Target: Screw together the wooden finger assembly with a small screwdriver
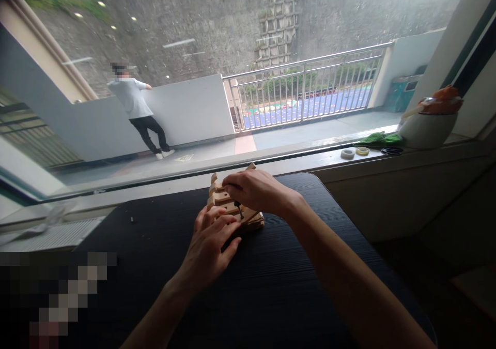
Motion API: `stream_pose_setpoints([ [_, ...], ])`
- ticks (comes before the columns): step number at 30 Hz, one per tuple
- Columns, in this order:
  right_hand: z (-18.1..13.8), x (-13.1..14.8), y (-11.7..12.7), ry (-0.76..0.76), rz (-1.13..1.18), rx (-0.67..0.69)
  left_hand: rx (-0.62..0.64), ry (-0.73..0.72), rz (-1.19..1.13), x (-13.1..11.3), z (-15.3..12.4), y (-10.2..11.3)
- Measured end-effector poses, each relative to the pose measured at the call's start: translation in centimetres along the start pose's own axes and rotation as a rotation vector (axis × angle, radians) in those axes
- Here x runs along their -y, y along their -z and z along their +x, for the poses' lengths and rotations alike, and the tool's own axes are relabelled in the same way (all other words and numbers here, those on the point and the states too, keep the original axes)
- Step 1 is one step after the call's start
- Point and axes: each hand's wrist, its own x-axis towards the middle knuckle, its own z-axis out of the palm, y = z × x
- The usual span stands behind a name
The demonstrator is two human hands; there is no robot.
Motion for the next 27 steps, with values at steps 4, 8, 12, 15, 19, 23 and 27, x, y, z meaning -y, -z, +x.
stream_pose_setpoints([
  [4,-0.04,-0.21,0.04,-0.013,0.002,-0.016,-0.003,-0.002,0.005,-0.04,-0.07,-0.01],
  [8,-0.04,-0.11,0.01,-0.058,-0.030,-0.015,-0.008,-0.004,0.000,-0.01,-0.07,-0.05],
  [12,0.00,-0.08,-0.13,-0.062,-0.058,-0.043,-0.009,-0.003,0.000,0.10,-0.08,-0.13],
  [15,-0.06,-0.14,-0.04,-0.030,-0.031,-0.009,0.000,0.002,0.002,0.14,-0.10,-0.11],
  [19,-0.29,-0.24,0.33,-0.034,-0.011,0.015,0.004,0.010,-0.019,0.03,-0.09,-0.02],
  [23,-0.31,-0.47,0.40,-0.098,-0.018,0.028,-0.026,0.012,-0.040,-0.02,-0.08,-0.04],
  [27,0.51,-0.23,0.85,-0.125,-0.090,0.072,-0.120,-0.012,-0.085,0.34,-0.06,-0.04],
])
